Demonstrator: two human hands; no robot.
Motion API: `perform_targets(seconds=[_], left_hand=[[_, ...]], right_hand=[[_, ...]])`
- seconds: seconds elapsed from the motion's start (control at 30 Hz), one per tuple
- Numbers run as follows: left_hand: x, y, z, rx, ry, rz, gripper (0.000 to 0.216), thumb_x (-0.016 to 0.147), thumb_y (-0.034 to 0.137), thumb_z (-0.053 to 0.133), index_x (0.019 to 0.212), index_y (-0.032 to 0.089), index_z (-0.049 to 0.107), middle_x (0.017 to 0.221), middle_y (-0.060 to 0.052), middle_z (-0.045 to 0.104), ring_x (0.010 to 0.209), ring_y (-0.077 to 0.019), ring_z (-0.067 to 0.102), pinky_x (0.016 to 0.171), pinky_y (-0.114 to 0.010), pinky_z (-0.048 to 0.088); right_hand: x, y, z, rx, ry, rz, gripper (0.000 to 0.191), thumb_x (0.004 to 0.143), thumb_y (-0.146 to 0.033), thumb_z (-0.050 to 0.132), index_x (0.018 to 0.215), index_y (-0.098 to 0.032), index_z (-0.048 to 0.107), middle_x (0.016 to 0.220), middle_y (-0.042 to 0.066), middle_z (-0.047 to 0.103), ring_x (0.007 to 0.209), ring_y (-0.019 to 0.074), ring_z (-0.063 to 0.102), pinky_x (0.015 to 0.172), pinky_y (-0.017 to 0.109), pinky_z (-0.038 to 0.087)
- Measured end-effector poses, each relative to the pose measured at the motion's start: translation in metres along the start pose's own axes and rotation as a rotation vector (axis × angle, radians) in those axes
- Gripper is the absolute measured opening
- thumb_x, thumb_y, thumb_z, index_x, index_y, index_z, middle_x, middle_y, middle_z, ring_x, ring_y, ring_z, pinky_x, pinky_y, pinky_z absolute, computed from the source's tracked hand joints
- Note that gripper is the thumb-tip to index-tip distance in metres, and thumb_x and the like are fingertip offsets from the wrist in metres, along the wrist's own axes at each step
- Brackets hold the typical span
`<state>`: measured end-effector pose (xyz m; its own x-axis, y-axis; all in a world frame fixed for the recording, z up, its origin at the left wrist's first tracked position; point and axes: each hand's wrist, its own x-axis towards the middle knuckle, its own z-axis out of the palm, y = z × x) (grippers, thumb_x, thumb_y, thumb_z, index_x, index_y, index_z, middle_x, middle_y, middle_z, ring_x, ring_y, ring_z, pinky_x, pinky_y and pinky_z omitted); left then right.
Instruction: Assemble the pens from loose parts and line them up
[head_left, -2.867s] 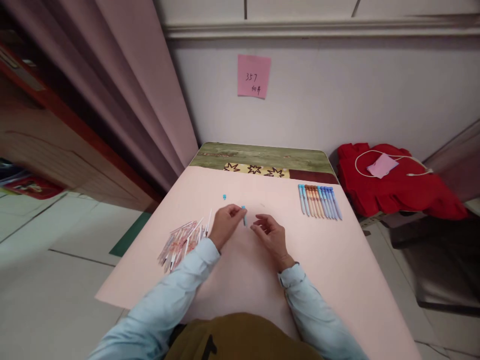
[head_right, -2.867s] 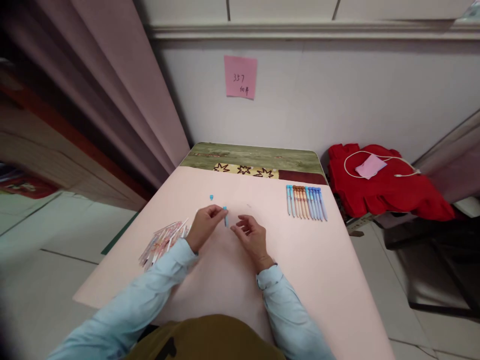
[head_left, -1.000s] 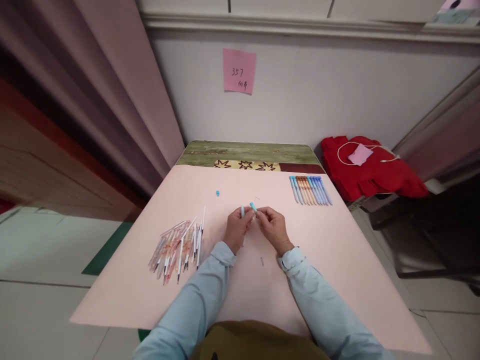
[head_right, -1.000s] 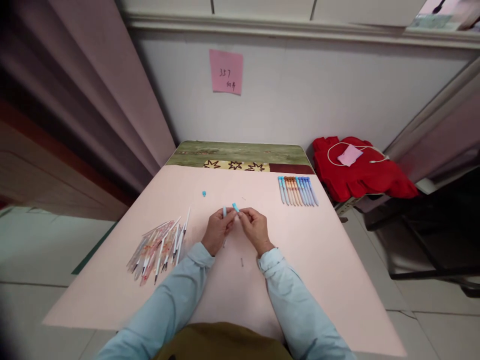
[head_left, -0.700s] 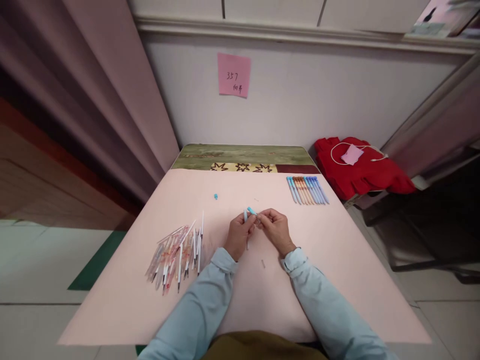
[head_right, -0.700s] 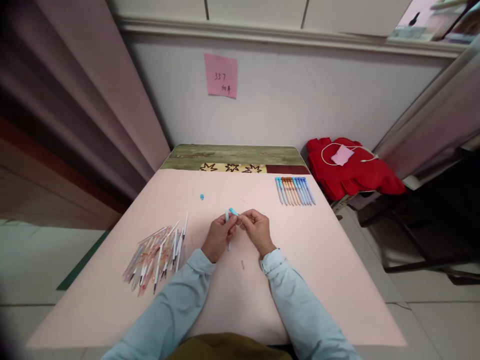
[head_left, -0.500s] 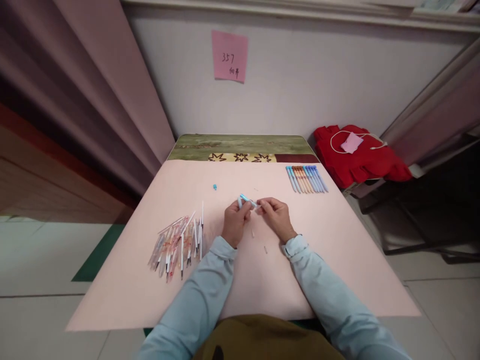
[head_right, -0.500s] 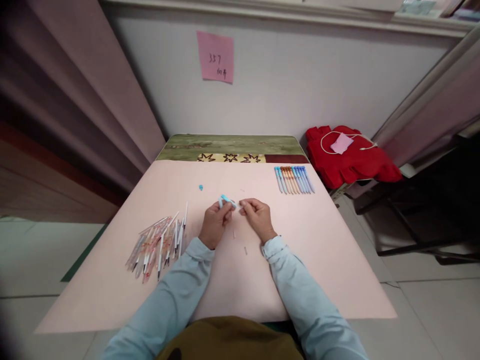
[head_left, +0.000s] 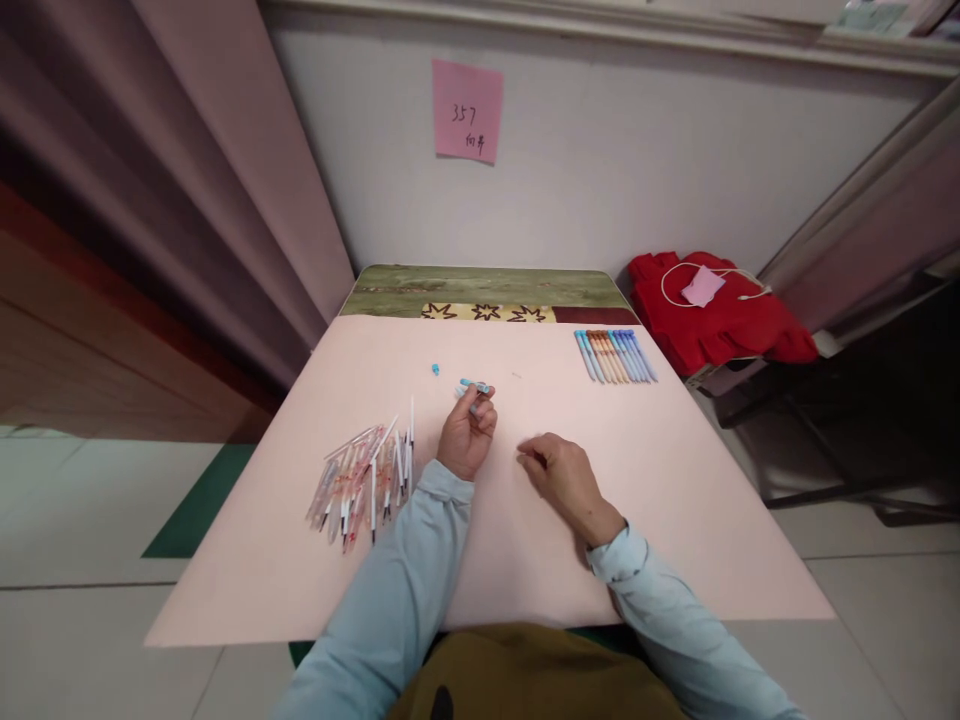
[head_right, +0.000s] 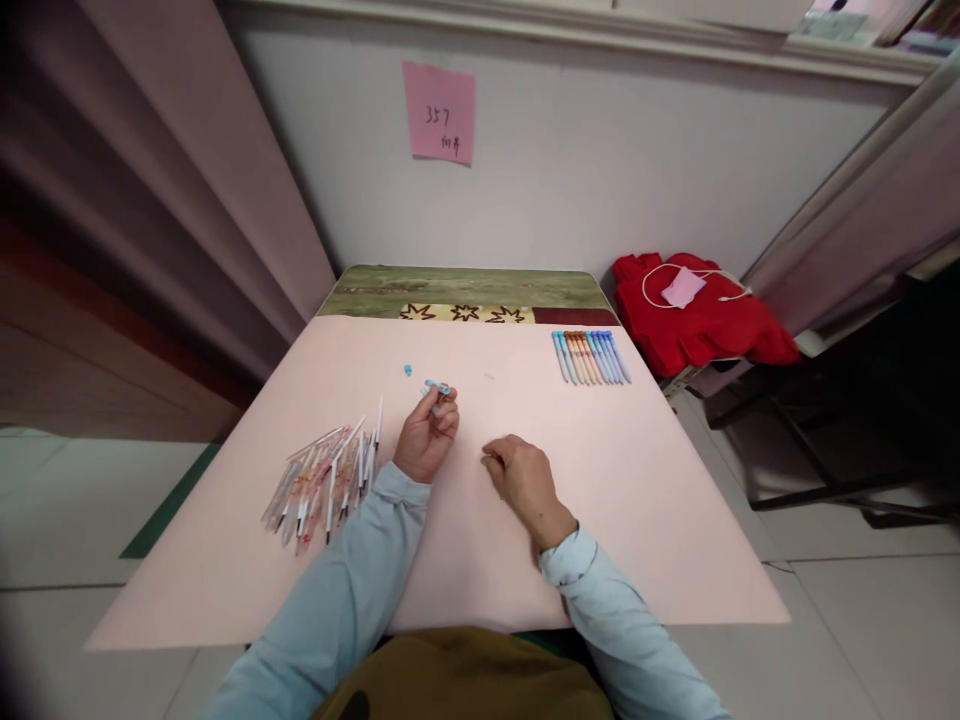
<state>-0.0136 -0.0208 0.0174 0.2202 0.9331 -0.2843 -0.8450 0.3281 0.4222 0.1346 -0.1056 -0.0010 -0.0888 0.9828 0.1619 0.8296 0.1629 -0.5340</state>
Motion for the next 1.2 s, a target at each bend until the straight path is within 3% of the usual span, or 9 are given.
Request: perform_targets(seconds=[0.17, 0.3, 0.53, 0.7, 0.87, 1.2], left_hand=[[-0.001, -0.004, -0.004, -0.105, -0.014, -0.077, 0.017, 0.094, 0.016, 0.053, 0.079, 0.013, 0.058, 0.078, -0.003, 0.057, 0.047, -0.0002, 0.035, 0.039, -0.011, 0.028], [0.000, -0.004, -0.006, -0.132, -0.008, -0.080, 0.021, 0.096, 0.017, 0.049, 0.076, 0.014, 0.055, 0.075, -0.003, 0.055, 0.047, -0.0011, 0.034, 0.038, -0.011, 0.026], [-0.002, -0.004, -0.005, -0.174, 0.003, -0.123, 0.026, 0.100, 0.021, 0.042, 0.078, 0.015, 0.055, 0.074, -0.003, 0.052, 0.045, -0.0018, 0.033, 0.037, -0.012, 0.027], [-0.003, -0.008, -0.003, -0.125, -0.011, -0.104, 0.026, 0.099, 0.018, 0.045, 0.075, 0.015, 0.053, 0.070, -0.001, 0.046, 0.046, -0.0019, 0.032, 0.037, -0.010, 0.026], [-0.001, -0.012, -0.003, -0.077, 0.010, -0.105, 0.025, 0.097, 0.020, 0.049, 0.073, 0.014, 0.052, 0.070, -0.001, 0.047, 0.046, -0.0014, 0.033, 0.037, -0.009, 0.028], [-0.001, -0.021, -0.004, -0.109, 0.014, -0.133, 0.022, 0.093, 0.018, 0.058, 0.072, 0.014, 0.050, 0.061, 0.004, 0.045, 0.043, -0.0002, 0.035, 0.035, -0.009, 0.027]], right_hand=[[-0.004, -0.007, 0.004, -0.297, 0.035, 0.077, 0.014, 0.091, -0.021, 0.053, 0.094, -0.018, 0.067, 0.085, 0.006, 0.068, 0.064, 0.0165, 0.061, 0.055, 0.027, 0.032], [-0.004, -0.006, 0.005, -0.359, 0.029, 0.102, 0.014, 0.091, -0.025, 0.053, 0.088, -0.017, 0.064, 0.081, 0.007, 0.067, 0.059, 0.0159, 0.058, 0.053, 0.027, 0.027], [0.013, -0.006, -0.019, 0.102, 0.127, 0.118, 0.013, 0.088, -0.028, 0.055, 0.077, -0.021, 0.058, 0.060, -0.001, 0.063, 0.052, 0.0141, 0.055, 0.055, 0.024, 0.036], [0.032, -0.028, -0.038, 0.288, 0.272, 0.066, 0.011, 0.085, -0.029, 0.056, 0.079, -0.021, 0.059, 0.065, -0.001, 0.065, 0.055, 0.0127, 0.059, 0.057, 0.022, 0.042], [0.048, -0.046, -0.034, 0.334, 0.319, 0.020, 0.011, 0.083, -0.029, 0.058, 0.085, -0.021, 0.065, 0.072, 0.000, 0.070, 0.060, 0.0134, 0.062, 0.062, 0.023, 0.047], [0.058, -0.042, -0.020, 0.198, 0.257, 0.018, 0.013, 0.086, -0.026, 0.055, 0.081, -0.022, 0.067, 0.074, 0.001, 0.071, 0.065, 0.0159, 0.063, 0.063, 0.025, 0.044]])
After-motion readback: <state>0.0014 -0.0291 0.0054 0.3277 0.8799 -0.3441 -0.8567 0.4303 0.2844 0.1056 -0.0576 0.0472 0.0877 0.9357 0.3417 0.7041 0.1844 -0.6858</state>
